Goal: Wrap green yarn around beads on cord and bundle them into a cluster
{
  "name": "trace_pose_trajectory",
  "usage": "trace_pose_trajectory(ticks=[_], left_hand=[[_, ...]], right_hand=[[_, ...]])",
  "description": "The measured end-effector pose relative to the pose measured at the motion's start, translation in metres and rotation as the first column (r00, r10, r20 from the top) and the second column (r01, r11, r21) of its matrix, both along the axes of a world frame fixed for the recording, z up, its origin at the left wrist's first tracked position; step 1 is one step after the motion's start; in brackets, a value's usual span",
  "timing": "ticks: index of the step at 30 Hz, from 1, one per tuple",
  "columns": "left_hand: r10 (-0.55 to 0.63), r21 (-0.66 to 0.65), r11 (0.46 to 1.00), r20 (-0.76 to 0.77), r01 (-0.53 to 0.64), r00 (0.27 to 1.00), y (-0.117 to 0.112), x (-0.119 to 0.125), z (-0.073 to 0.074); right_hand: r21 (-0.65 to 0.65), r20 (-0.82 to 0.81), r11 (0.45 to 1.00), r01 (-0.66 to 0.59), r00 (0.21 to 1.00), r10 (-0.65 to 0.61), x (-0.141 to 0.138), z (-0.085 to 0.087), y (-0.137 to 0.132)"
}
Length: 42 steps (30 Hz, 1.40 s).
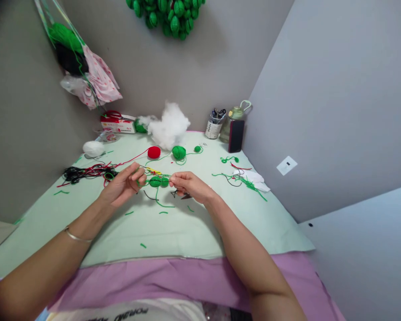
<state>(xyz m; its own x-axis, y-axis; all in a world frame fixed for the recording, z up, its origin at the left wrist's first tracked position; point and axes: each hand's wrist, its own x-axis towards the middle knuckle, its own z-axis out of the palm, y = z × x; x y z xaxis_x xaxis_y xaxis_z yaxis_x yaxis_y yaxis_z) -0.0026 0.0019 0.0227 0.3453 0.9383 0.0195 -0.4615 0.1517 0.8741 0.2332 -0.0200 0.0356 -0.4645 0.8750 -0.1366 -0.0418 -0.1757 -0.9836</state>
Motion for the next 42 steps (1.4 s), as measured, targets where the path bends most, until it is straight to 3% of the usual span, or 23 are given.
trace_pose_trajectory(ticks=[2, 5, 10, 16, 23, 30, 35, 37, 39, 42], left_hand=[[-0.040, 0.010, 0.999, -0.060, 0.040, 0.997, -0.004, 0.003, 0.001], [-0.072, 0.087, 0.991, -0.266, 0.098, 0.961, -0.010, 0.008, -0.002], [-0.177, 0.167, 0.943, -0.485, 0.289, 0.857, -0.014, 0.015, -0.011], [-0.232, 0.105, 0.956, -0.300, 0.274, 0.925, -0.014, 0.017, -0.015], [-0.391, 0.043, 0.915, -0.152, 0.401, 0.908, -0.013, 0.011, -0.011], [-0.333, 0.018, 0.941, -0.139, 0.339, 0.932, -0.012, 0.012, -0.016], [-0.324, -0.033, 0.946, -0.148, 0.323, 0.934, -0.011, 0.014, -0.016], [-0.326, -0.049, 0.945, -0.153, 0.322, 0.933, -0.009, 0.015, -0.016], [-0.312, -0.061, 0.950, -0.151, 0.306, 0.938, -0.008, 0.015, -0.016], [-0.302, -0.083, 0.953, -0.160, 0.292, 0.940, -0.008, 0.015, -0.015]], right_hand=[[-0.025, -0.024, 0.999, -0.033, 0.999, 0.032, -0.001, 0.001, -0.002], [-0.053, -0.063, 0.997, -0.054, 0.997, 0.050, -0.003, 0.001, -0.003], [-0.072, -0.097, 0.997, 0.023, 0.995, -0.030, -0.008, -0.003, -0.001], [-0.104, -0.133, 0.990, 0.095, 0.985, -0.109, -0.012, -0.008, 0.003], [-0.063, -0.125, 0.986, 0.151, 0.979, -0.158, -0.013, -0.011, 0.007], [0.043, -0.074, 0.974, 0.220, 0.973, -0.217, -0.003, -0.014, 0.016], [0.205, 0.138, 0.966, 0.156, 0.973, -0.187, 0.007, -0.017, 0.028], [0.306, 0.245, 0.939, 0.157, 0.940, -0.237, 0.017, -0.018, 0.035], [0.421, 0.390, 0.892, 0.161, 0.856, -0.339, 0.031, -0.016, 0.041], [0.620, 0.606, 0.778, 0.098, 0.571, -0.555, 0.057, -0.008, 0.040]])
